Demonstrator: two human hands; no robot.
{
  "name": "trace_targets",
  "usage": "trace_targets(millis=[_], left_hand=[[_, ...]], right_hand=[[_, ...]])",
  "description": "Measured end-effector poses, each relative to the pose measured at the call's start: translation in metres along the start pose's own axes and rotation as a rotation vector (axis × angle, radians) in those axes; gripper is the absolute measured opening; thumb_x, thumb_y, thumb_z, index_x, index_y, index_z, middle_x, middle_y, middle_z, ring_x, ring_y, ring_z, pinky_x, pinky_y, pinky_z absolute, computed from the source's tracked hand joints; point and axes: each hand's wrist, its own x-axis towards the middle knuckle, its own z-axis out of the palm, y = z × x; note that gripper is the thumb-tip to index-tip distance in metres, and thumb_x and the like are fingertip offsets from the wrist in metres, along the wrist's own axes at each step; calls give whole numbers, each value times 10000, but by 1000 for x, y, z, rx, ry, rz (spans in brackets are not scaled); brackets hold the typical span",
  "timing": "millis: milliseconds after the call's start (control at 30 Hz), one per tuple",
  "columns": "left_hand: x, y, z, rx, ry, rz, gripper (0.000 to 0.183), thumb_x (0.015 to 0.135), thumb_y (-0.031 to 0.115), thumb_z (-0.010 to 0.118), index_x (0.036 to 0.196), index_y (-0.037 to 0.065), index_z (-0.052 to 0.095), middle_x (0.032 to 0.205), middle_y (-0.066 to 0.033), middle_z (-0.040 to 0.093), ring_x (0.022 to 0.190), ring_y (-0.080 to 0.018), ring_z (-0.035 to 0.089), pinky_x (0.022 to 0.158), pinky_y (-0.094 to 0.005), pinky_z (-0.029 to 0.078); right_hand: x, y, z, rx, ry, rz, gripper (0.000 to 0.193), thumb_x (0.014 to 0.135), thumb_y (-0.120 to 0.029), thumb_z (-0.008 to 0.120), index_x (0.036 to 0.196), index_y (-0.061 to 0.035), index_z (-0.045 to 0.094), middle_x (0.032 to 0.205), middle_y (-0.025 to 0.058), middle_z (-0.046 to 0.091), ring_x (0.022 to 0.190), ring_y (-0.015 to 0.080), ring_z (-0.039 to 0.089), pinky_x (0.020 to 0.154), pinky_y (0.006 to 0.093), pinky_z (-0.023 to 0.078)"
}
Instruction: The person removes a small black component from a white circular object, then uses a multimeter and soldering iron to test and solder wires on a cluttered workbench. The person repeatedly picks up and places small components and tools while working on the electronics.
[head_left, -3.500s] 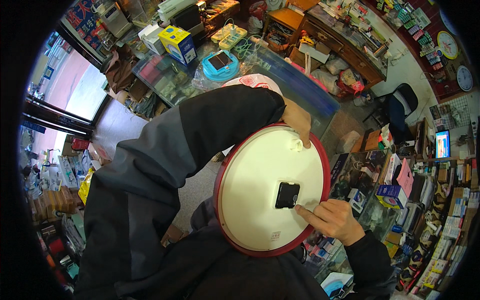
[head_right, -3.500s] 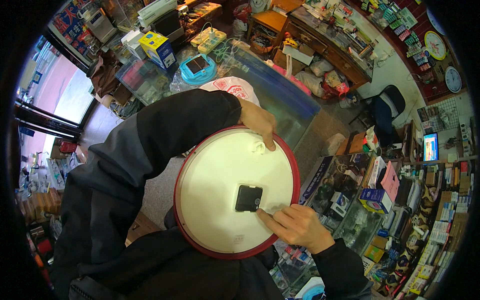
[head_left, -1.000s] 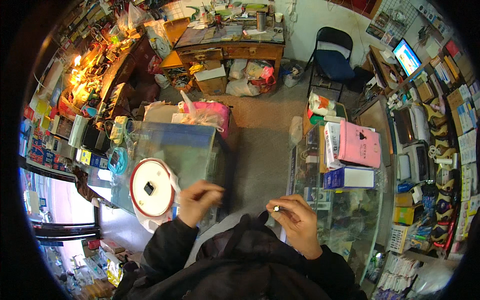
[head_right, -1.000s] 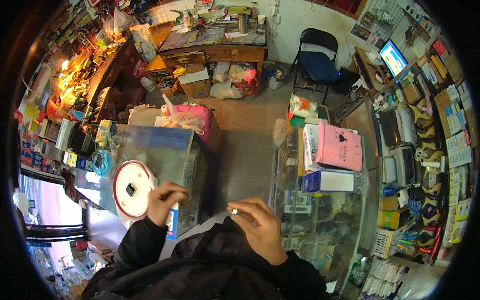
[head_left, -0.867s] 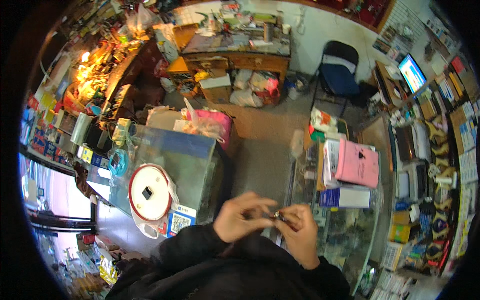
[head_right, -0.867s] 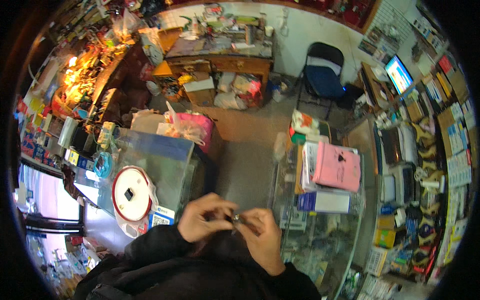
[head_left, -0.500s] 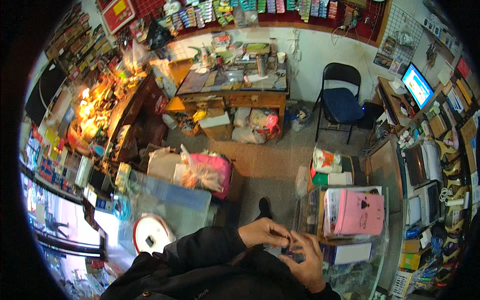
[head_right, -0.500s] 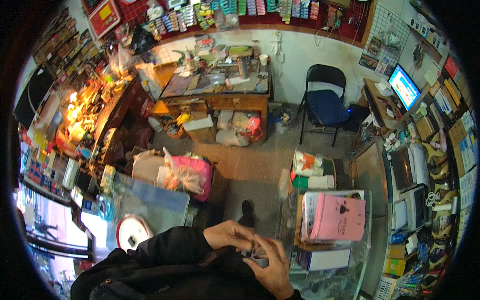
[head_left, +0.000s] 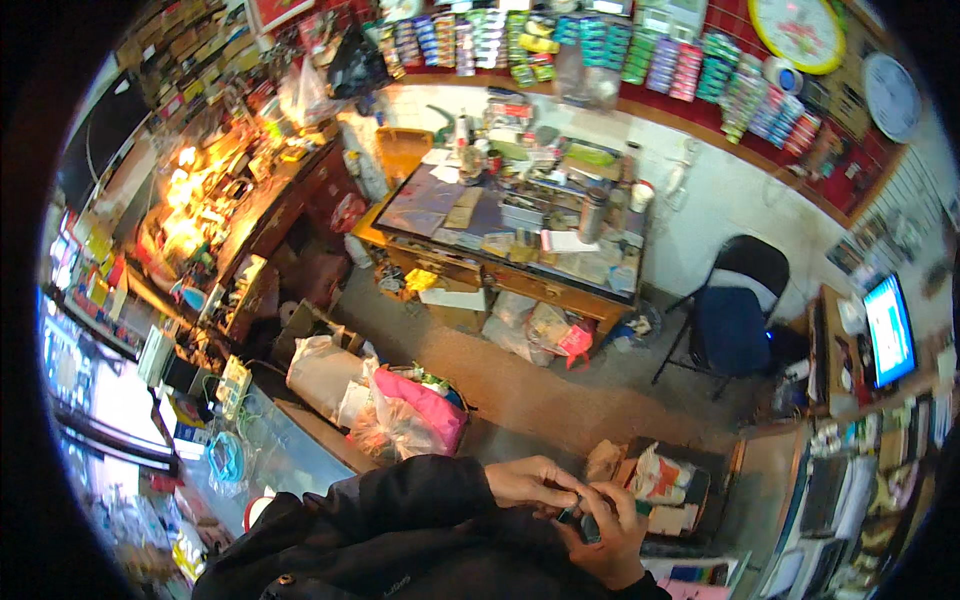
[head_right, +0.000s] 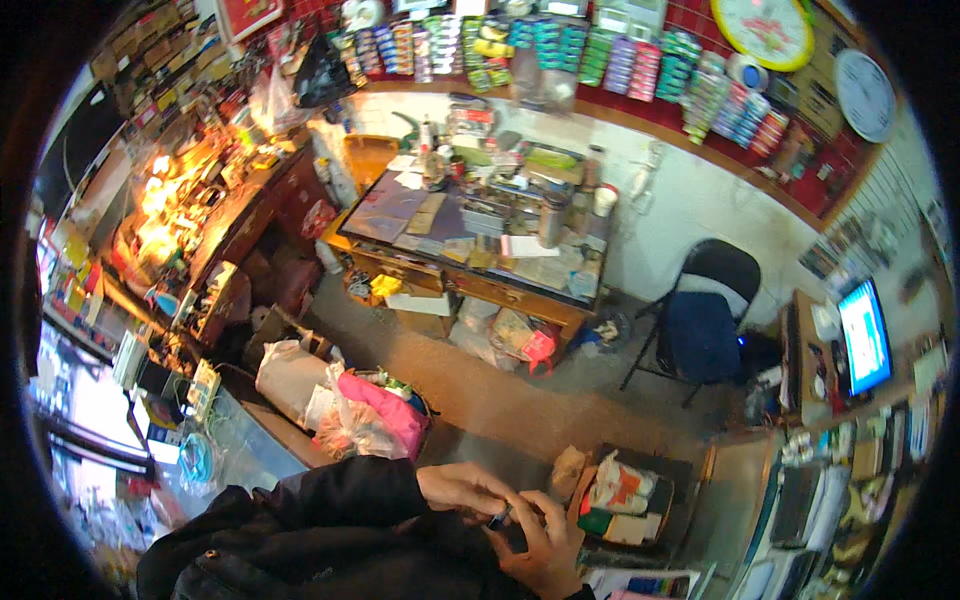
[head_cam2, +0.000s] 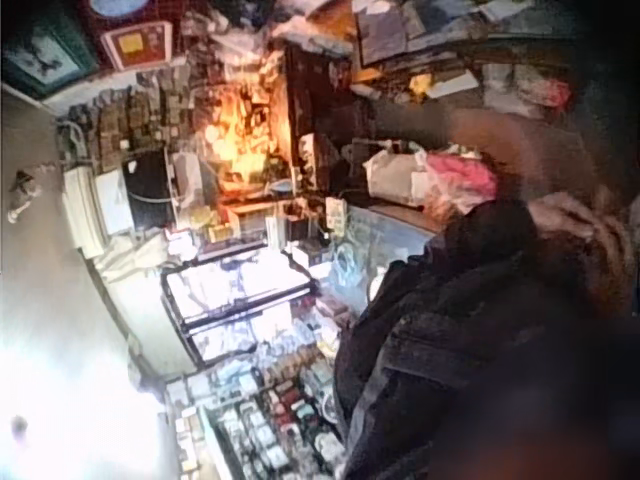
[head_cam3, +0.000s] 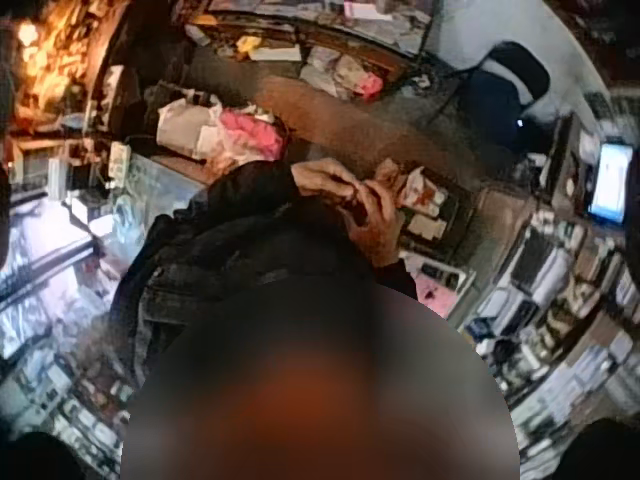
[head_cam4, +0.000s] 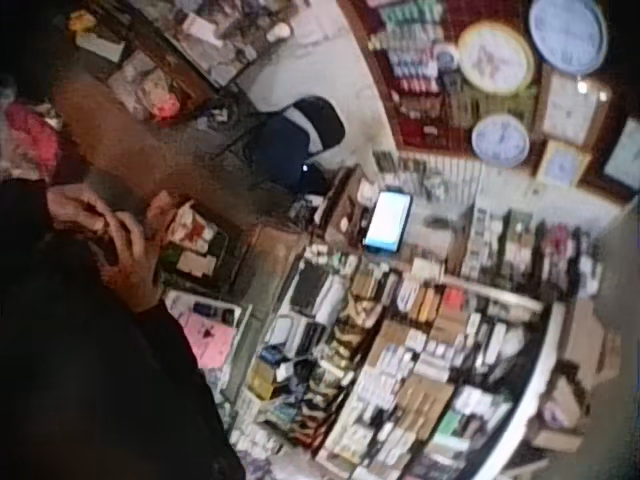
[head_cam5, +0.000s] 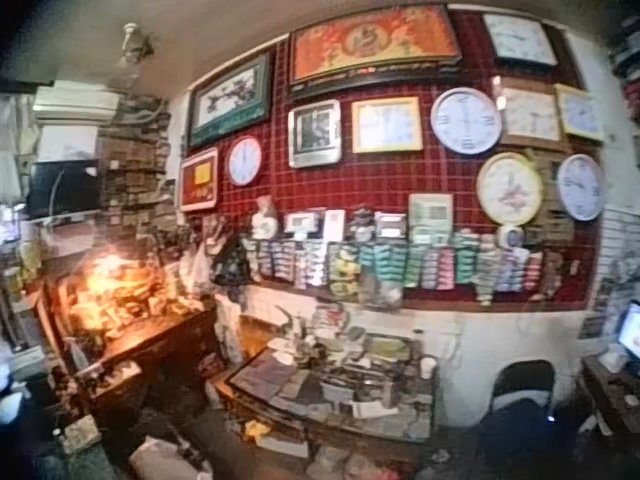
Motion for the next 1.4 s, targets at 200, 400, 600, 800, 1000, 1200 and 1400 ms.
trace_targets(millis=[200, 400, 600, 800, 1000, 1200, 1400], left_hand=[[16, 59, -100, 123, 336, 60, 299, 985, 292, 799, 1159, 50, 770, 824, 21, 665, 654, -58, 533, 559, -244, 402], [27, 144, -189, 135, 487, 231, 312, 1046, 287, 722, 1267, 68, 716, 925, 26, 677, 724, -57, 527, 600, -232, 417], [-20, 220, -266, -184, 498, 454, 349, 1078, 264, 668, 1356, 54, 691, 966, 12, 721, 640, -39, 459, 542, -221, 375], [-69, 238, -356, -250, 822, 476, 290, 1016, 268, 763, 1239, 83, 733, 824, 53, 682, 572, -30, 454, 497, -223, 327], [-174, 283, -484, -248, 759, 526, 302, 1057, 310, 710, 1272, 99, 727, 919, 49, 693, 651, -29, 482, 554, -224, 363], [-363, 336, -603, -206, 746, 420, 334, 1072, 317, 685, 1281, 63, 745, 1018, 36, 709, 794, -46, 573, 679, -228, 471], [-514, 364, -670, -219, 1176, 526, 233, 960, 259, 835, 1022, 78, 701, 950, 48, 657, 885, -58, 608, 721, -238, 492]], right_hand=[[141, 67, 53, 125, -152, -174, 571, 712, -276, 951, 1221, -119, 744, 1177, 66, 636, 1014, 258, 687, 799, 376, 581], [310, 103, 107, 182, -206, -403, 567, 699, -285, 958, 1193, -113, 738, 1148, 72, 651, 1010, 264, 695, 790, 369, 580], [456, 93, 156, 279, -386, -549, 455, 894, -244, 858, 1310, -135, 709, 1163, 87, 666, 1047, 310, 679, 846, 478, 572], [562, 50, 252, 411, -499, -655, 477, 869, -271, 881, 1294, -142, 709, 1203, 92, 650, 982, 323, 693, 792, 457, 592], [659, -25, 375, 392, -519, -624, 487, 843, -272, 906, 1269, -132, 716, 1215, 99, 650, 1014, 350, 694, 811, 467, 593], [758, -159, 518, 379, -538, -670, 382, 950, -260, 813, 1268, -76, 710, 1163, 130, 673, 985, 285, 697, 807, 379, 589], [842, -284, 673, 526, -686, -788, 552, 728, -267, 964, 1202, -88, 743, 1156, 81, 669, 878, 255, 751, 704, 366, 629]])
